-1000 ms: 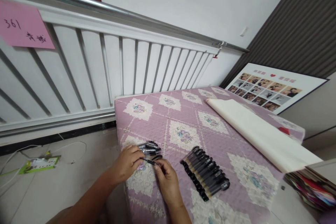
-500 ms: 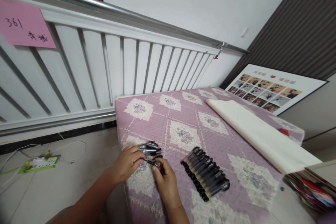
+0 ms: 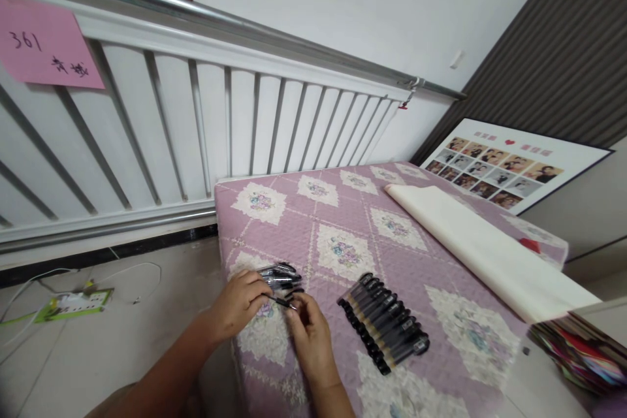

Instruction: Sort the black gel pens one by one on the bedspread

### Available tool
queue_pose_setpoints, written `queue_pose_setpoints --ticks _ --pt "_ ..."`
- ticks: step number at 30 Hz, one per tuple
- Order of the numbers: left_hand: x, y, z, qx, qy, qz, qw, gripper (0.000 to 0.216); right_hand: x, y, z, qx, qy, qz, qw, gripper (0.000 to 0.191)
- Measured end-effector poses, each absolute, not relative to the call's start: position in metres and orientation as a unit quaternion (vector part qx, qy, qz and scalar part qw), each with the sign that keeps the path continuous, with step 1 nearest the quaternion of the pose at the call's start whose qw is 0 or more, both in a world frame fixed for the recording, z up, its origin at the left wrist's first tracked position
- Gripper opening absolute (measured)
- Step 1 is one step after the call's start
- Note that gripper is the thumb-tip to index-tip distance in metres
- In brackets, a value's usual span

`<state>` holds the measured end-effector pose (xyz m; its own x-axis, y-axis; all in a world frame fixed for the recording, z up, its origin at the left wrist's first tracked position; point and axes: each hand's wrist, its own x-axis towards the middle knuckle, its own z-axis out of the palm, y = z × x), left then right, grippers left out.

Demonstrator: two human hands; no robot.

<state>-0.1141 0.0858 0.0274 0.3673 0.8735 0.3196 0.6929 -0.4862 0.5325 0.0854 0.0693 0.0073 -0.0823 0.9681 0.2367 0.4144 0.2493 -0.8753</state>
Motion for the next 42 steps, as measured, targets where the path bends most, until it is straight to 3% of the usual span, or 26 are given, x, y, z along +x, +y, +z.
queue_pose_setpoints --ticks 42 --pt "-0.1161 0.0848 0.0273 0.811 0.478 0.297 0.159 0.009 0.0875 0.0703 0.0044 -0.510 -0.690 0.309 0.410 0.020"
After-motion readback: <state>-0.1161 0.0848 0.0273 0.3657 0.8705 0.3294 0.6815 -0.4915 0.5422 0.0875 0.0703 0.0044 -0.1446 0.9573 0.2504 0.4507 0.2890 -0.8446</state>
